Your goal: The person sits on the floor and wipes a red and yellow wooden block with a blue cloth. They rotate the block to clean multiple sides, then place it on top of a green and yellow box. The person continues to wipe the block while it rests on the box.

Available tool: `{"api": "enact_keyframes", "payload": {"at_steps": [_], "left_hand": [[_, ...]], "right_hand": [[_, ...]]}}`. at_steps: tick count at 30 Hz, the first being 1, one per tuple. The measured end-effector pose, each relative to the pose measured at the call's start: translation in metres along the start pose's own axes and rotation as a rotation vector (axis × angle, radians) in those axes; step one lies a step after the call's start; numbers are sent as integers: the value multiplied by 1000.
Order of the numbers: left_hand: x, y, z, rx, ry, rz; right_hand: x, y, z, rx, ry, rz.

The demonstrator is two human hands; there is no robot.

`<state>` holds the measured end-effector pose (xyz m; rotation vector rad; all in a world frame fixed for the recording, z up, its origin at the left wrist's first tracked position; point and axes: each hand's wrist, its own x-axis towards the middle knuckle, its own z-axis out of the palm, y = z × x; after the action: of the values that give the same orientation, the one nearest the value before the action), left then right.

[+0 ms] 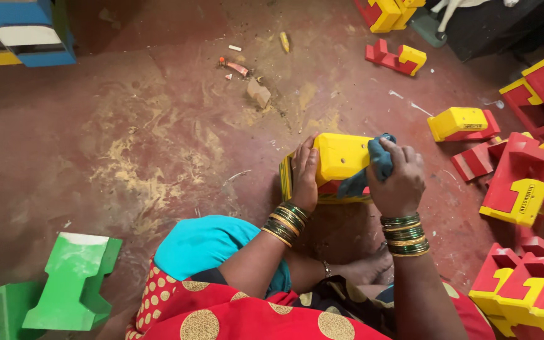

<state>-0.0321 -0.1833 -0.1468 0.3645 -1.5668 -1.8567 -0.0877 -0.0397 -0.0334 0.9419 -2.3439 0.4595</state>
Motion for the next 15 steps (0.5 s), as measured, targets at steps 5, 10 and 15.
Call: {"api": "enact_keyframes", "payload": {"at_steps": [5,10,15], "left_hand": [[-1,-1,-3,16,-9,31],[-2,0,-3,-4,-13,13],[-2,1,-1,-1,-15,19]], "right_hand": [[-7,-4,0,-2,-38,2],[-9,-8,-15,105,-106,5],[-11,-27,-21,-14,-109,-2]]}}
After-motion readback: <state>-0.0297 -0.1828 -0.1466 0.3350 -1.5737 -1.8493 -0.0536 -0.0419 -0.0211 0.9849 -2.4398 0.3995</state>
